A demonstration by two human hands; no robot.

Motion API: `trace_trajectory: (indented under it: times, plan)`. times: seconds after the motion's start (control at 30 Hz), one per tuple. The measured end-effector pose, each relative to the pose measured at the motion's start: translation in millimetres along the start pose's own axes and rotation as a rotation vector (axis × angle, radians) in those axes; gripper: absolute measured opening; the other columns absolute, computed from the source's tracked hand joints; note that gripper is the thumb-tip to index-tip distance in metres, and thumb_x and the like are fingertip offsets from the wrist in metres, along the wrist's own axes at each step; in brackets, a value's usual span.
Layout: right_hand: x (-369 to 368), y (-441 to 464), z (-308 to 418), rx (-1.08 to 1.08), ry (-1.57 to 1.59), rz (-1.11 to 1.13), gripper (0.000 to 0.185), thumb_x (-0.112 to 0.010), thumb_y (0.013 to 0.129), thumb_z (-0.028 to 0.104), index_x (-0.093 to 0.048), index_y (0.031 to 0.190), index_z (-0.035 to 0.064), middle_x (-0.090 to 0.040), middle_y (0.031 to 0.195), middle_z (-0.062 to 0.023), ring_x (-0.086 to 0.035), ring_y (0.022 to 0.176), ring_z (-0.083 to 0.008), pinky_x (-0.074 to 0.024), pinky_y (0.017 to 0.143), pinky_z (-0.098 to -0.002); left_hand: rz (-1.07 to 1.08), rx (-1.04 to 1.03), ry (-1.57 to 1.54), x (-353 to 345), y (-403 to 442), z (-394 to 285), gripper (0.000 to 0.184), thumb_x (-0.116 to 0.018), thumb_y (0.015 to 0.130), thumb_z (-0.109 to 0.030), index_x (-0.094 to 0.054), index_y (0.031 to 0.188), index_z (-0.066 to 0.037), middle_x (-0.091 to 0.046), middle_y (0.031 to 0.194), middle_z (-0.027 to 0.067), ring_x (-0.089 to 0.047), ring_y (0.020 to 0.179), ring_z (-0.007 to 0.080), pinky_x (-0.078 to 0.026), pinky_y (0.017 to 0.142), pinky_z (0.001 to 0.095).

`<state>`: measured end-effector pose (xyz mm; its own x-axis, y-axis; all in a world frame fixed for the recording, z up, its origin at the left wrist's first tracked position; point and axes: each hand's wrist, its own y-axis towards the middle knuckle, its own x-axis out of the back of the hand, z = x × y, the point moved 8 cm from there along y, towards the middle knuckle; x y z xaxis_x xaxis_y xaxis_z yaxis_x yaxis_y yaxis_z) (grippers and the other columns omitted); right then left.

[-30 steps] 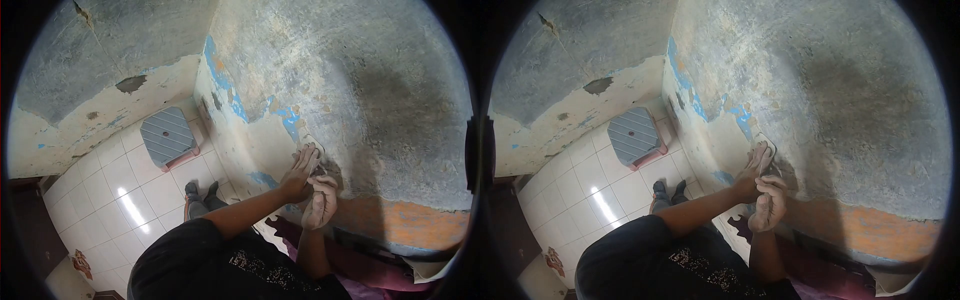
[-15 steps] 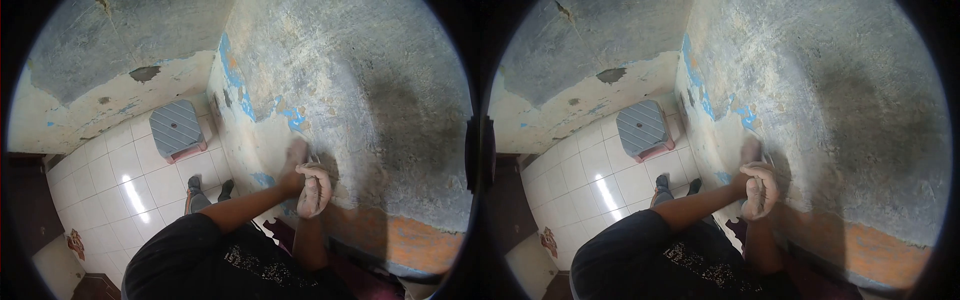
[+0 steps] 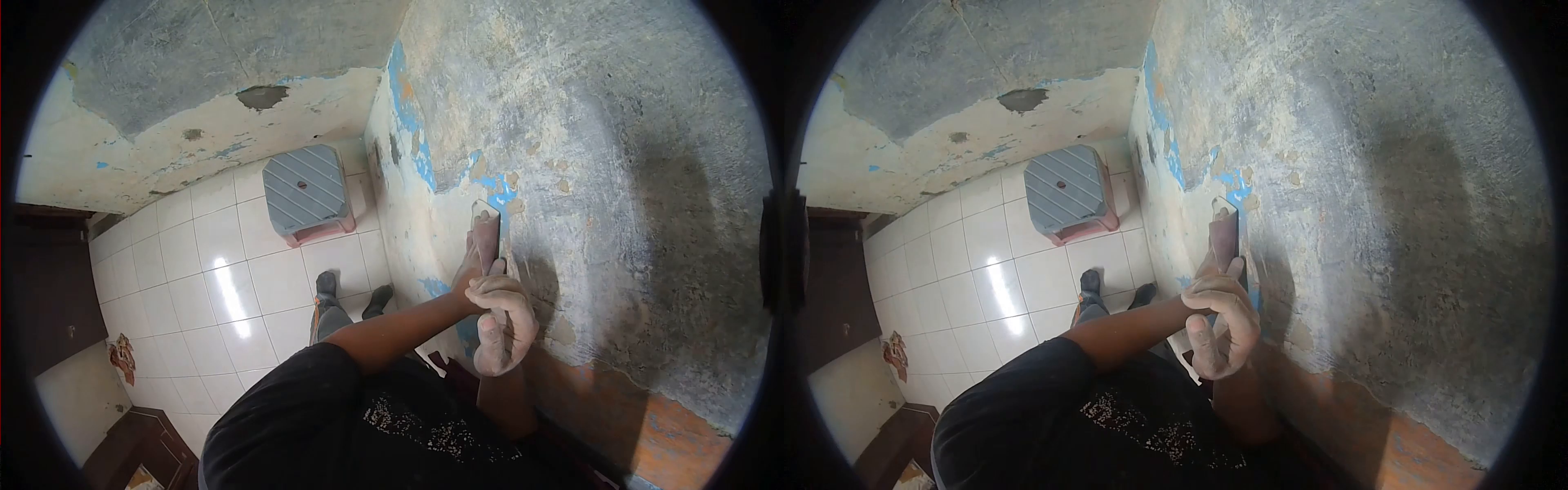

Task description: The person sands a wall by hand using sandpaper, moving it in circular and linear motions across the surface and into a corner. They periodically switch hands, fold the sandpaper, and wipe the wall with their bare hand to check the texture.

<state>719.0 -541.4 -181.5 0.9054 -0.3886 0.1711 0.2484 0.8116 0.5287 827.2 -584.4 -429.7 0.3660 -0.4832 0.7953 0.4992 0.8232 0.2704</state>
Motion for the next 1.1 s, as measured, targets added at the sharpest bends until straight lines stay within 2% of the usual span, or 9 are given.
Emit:
trace_trajectory:
  times: [0.07, 0.13, 0.3, 0.4, 0.5, 0.6, 0.73, 0.97, 1.1]
  plan:
    - [-3, -4, -6, -0.039, -0.045, 0.157, 0.030, -0.056, 0.090, 0.022, -0.061, 0.094, -0.0079, -0.063, 0.092, -0.0184, -0.058, 0.090, -0.0254, -0.0463, 0.088, -0.0379, 0.007, 0.005, -0.079, 22, 3, -8, 0.019, -0.057, 0.090, -0.021, -0.054, 0.097, -0.003, -0.058, 0.084, 0.0121, -0.056, 0.081, 0.0233, -0.047, 0.077, 0.0319]
    - [1, -4, -17, -0.043, -0.072, 0.135, 0.030, -0.056, 0.090, 0.021, -0.061, 0.094, -0.0078, -0.063, 0.092, -0.0184, -0.058, 0.091, -0.0255, -0.0460, 0.088, -0.0375, 0.020, 0.013, -0.150, 51, -1, -15, 0.017, -0.057, 0.091, -0.020, -0.056, 0.094, -0.004, -0.058, 0.082, 0.0110, -0.056, 0.079, 0.0215, -0.047, 0.077, 0.0297]
    - [10, 3, -14, -0.055, -0.089, 0.098, 0.027, -0.062, 0.085, 0.018, -0.063, 0.094, -0.0075, -0.063, 0.091, -0.0197, -0.060, 0.087, -0.0267, -0.0459, 0.080, -0.0354, 0.019, -0.004, -0.350, -13, 19, 16, 0.017, -0.056, 0.094, -0.019, -0.060, 0.086, -0.005, -0.059, 0.076, 0.0081, -0.057, 0.073, 0.0171, -0.048, 0.075, 0.0242]
    - [13, -1, -26, -0.100, -0.003, 0.065, 0.027, -0.061, 0.085, 0.017, -0.063, 0.095, -0.0084, -0.064, 0.092, -0.0186, -0.059, 0.090, -0.0258, -0.0443, 0.085, -0.0352, 0.017, 0.003, -0.471, 30, 5, 9, 0.021, -0.055, 0.096, -0.018, -0.063, 0.081, -0.006, -0.060, 0.073, 0.0064, -0.057, 0.070, 0.0145, -0.049, 0.075, 0.0209]
    - [16, -7, -28, -0.188, 0.115, -0.045, 0.027, -0.059, 0.086, 0.016, -0.063, 0.096, -0.0091, -0.066, 0.091, -0.0181, -0.059, 0.091, -0.0251, -0.0443, 0.086, -0.0349, 0.009, -0.012, -0.590, -7, 24, 26, 0.026, -0.054, 0.097, -0.018, -0.065, 0.076, -0.006, -0.060, 0.070, 0.0046, -0.058, 0.066, 0.0118, -0.050, 0.074, 0.0176]
    - [5, -7, -15, -0.103, 0.080, 0.141, 0.028, -0.050, 0.090, 0.015, -0.056, 0.102, -0.0097, -0.060, 0.092, -0.0191, -0.056, 0.093, -0.0258, -0.0473, 0.085, -0.0388, -0.015, -0.036, -0.681, -13, 30, 42, 0.030, -0.054, 0.098, -0.017, -0.067, 0.073, -0.007, -0.060, 0.067, 0.0035, -0.058, 0.064, 0.0101, -0.050, 0.073, 0.0155]
    - [7, -12, -23, -0.133, 0.144, 0.060, 0.028, -0.059, 0.089, 0.017, -0.062, 0.097, -0.0089, -0.065, 0.093, -0.0182, -0.058, 0.091, -0.0235, -0.0456, 0.084, -0.0348, -0.200, -0.014, -0.978, 34, 19, 65, 0.011, -0.057, 0.093, -0.013, -0.054, 0.100, -0.005, -0.062, 0.071, 0.0022, -0.057, 0.073, 0.0097, -0.049, 0.077, 0.0162]
    - [-3, -19, -17, -0.133, 0.118, 0.143, 0.024, -0.059, 0.088, 0.013, -0.061, 0.097, -0.0089, -0.064, 0.093, -0.0202, -0.059, 0.090, -0.0243, -0.0460, 0.084, -0.0347, -0.591, -0.006, -1.465, 54, 31, 150, 0.069, -0.062, 0.085, -0.006, -0.030, 0.146, 0.000, -0.063, 0.078, -0.0001, -0.056, 0.090, 0.0091, -0.048, 0.084, 0.0176]
    - [-5, -16, -13, -0.203, 0.191, 0.105, 0.023, -0.059, 0.087, 0.012, -0.061, 0.097, -0.0093, -0.064, 0.093, -0.0200, -0.059, 0.090, -0.0244, -0.0447, 0.085, -0.0335, -0.298, 0.029, -1.687, 32, 50, 163, 0.059, -0.055, 0.089, -0.007, -0.032, 0.143, -0.002, -0.059, 0.088, 0.0018, -0.055, 0.091, 0.0104, -0.047, 0.085, 0.0189]
